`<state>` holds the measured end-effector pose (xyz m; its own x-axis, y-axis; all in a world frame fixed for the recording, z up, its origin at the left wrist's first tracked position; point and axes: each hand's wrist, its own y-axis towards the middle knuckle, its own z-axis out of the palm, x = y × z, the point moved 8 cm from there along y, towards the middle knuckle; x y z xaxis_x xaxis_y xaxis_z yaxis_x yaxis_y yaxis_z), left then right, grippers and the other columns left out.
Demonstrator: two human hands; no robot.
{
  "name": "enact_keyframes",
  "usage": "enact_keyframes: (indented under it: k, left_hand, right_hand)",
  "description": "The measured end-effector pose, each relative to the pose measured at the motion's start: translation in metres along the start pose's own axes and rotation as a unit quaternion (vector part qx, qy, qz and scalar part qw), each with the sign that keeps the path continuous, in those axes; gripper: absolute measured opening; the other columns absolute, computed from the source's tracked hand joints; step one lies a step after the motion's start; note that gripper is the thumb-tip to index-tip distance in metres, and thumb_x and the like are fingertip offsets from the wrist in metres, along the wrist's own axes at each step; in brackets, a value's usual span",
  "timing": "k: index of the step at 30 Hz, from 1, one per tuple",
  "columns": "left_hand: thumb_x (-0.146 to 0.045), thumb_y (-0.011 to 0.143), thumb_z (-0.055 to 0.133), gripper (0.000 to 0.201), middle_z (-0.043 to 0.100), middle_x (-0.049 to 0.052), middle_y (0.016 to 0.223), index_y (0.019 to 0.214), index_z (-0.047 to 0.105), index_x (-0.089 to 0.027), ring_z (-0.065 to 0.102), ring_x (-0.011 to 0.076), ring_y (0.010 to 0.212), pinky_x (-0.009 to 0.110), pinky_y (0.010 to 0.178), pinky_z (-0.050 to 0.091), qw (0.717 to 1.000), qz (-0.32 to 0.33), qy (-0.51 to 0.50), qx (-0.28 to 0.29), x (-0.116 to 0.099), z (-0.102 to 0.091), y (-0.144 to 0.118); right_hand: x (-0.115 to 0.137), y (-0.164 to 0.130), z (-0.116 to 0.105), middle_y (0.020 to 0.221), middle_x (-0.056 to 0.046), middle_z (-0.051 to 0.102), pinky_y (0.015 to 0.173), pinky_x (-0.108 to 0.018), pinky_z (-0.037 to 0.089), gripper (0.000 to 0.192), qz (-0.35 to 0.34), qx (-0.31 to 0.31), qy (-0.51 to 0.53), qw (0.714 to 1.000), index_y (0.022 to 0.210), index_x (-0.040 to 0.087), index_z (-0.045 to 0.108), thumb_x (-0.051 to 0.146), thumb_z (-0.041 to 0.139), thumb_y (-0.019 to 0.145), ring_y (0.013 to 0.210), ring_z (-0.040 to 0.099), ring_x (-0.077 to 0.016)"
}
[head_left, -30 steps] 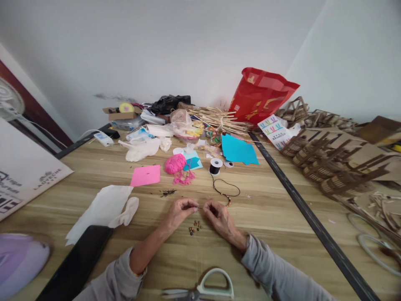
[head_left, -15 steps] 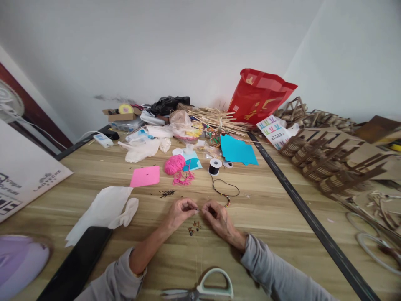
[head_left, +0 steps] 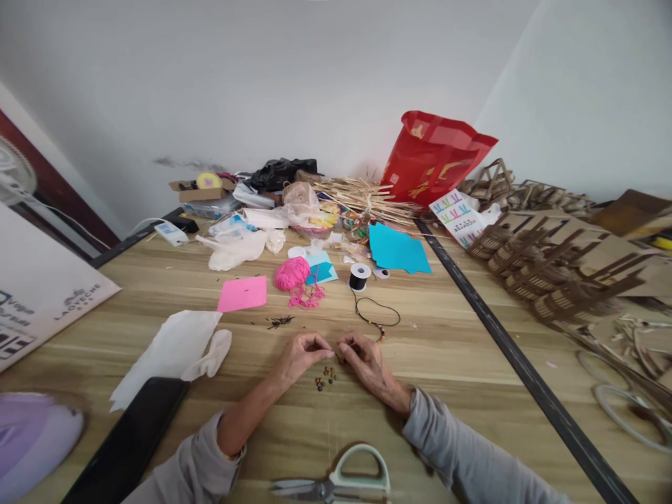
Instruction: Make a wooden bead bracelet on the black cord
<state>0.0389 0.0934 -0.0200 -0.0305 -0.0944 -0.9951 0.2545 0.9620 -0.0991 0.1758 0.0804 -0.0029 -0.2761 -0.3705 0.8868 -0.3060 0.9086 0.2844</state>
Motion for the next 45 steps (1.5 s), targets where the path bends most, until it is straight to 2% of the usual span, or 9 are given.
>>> enact_keyframes:
  k: [3, 7, 16, 21, 24, 28, 34, 45]
  left_hand:
    - [-0.025, 0.060, 0.074, 0.015, 0.062, -0.001, 0.057, 0.059, 0.065, -0.013, 0.053, 0.0126, 0.058, 0.024, 0.061, 0.040, 1.000, 0.006, 0.010, 0.012, -0.002, 0.002, 0.000]
    - [-0.026, 0.062, 0.072, 0.014, 0.062, 0.000, 0.058, 0.060, 0.065, -0.014, 0.053, 0.0130, 0.060, 0.024, 0.063, 0.041, 0.999, 0.009, 0.024, 0.020, -0.005, 0.002, -0.001]
    - [-0.026, 0.063, 0.070, 0.013, 0.061, -0.001, 0.059, 0.061, 0.065, -0.014, 0.052, 0.0128, 0.060, 0.023, 0.062, 0.040, 0.999, 0.004, 0.030, 0.013, -0.005, 0.003, -0.002]
    - [-0.030, 0.065, 0.070, 0.017, 0.060, -0.001, 0.060, 0.064, 0.064, -0.014, 0.049, 0.0118, 0.060, 0.023, 0.060, 0.038, 1.000, -0.009, 0.011, -0.004, -0.006, -0.001, -0.003]
    - [-0.029, 0.065, 0.070, 0.017, 0.059, -0.001, 0.060, 0.064, 0.063, -0.013, 0.049, 0.0114, 0.060, 0.023, 0.060, 0.038, 1.000, -0.014, 0.003, -0.010, -0.006, -0.001, -0.004]
    - [-0.029, 0.066, 0.070, 0.016, 0.060, -0.001, 0.062, 0.067, 0.064, -0.013, 0.051, 0.0118, 0.062, 0.023, 0.063, 0.040, 1.000, -0.011, -0.003, -0.006, -0.007, -0.001, -0.004]
    - [-0.031, 0.066, 0.070, 0.019, 0.061, -0.001, 0.063, 0.067, 0.063, -0.013, 0.052, 0.0127, 0.064, 0.024, 0.064, 0.041, 1.000, -0.006, -0.002, -0.003, -0.006, -0.001, -0.003]
    - [-0.032, 0.065, 0.072, 0.020, 0.060, -0.001, 0.061, 0.065, 0.063, -0.014, 0.051, 0.0121, 0.061, 0.023, 0.061, 0.040, 1.000, -0.003, 0.010, -0.015, -0.012, -0.001, -0.006]
  right_hand:
    - [0.008, 0.000, 0.001, 0.072, -0.003, 0.061, 0.058, -0.022, 0.043, 0.021, -0.013, 0.016, 0.013, 1.000, 0.088, 0.015, 0.061, 0.035, 0.055, 0.087, 0.064, 0.056, -0.0131]
    - [0.015, 0.000, 0.004, 0.076, -0.004, 0.062, 0.058, -0.022, 0.044, 0.018, -0.029, 0.039, 0.013, 0.999, 0.087, 0.015, 0.063, 0.033, 0.059, 0.084, 0.066, 0.057, -0.0135]
    - [0.009, -0.003, 0.007, 0.069, 0.000, 0.054, 0.051, -0.021, 0.037, 0.007, -0.056, 0.025, -0.041, 0.997, 0.083, 0.017, 0.055, 0.023, 0.057, 0.081, 0.055, 0.047, -0.0097]
    - [0.007, -0.003, 0.000, 0.083, -0.003, 0.054, 0.062, -0.024, 0.043, 0.015, -0.076, 0.001, -0.033, 0.997, 0.089, 0.019, 0.049, 0.014, 0.047, 0.075, 0.071, 0.051, -0.0142]
    - [0.006, -0.002, -0.002, 0.088, -0.005, 0.056, 0.064, -0.025, 0.044, 0.018, -0.065, 0.001, -0.026, 0.998, 0.092, 0.019, 0.050, 0.015, 0.047, 0.075, 0.074, 0.052, -0.0149]
    - [0.007, -0.002, 0.003, 0.083, -0.004, 0.059, 0.053, -0.021, 0.041, 0.016, -0.031, 0.030, -0.009, 0.999, 0.097, 0.017, 0.054, 0.021, 0.053, 0.081, 0.063, 0.052, -0.0121]
    - [0.009, -0.001, 0.007, 0.073, -0.002, 0.060, 0.058, -0.021, 0.041, 0.015, -0.028, 0.047, 0.005, 0.999, 0.083, 0.015, 0.060, 0.030, 0.057, 0.084, 0.063, 0.052, -0.0115]
    - [0.008, 0.001, 0.003, 0.071, -0.003, 0.062, 0.057, -0.023, 0.041, 0.019, -0.014, 0.024, 0.005, 1.000, 0.081, 0.016, 0.062, 0.034, 0.056, 0.085, 0.062, 0.053, -0.0130]
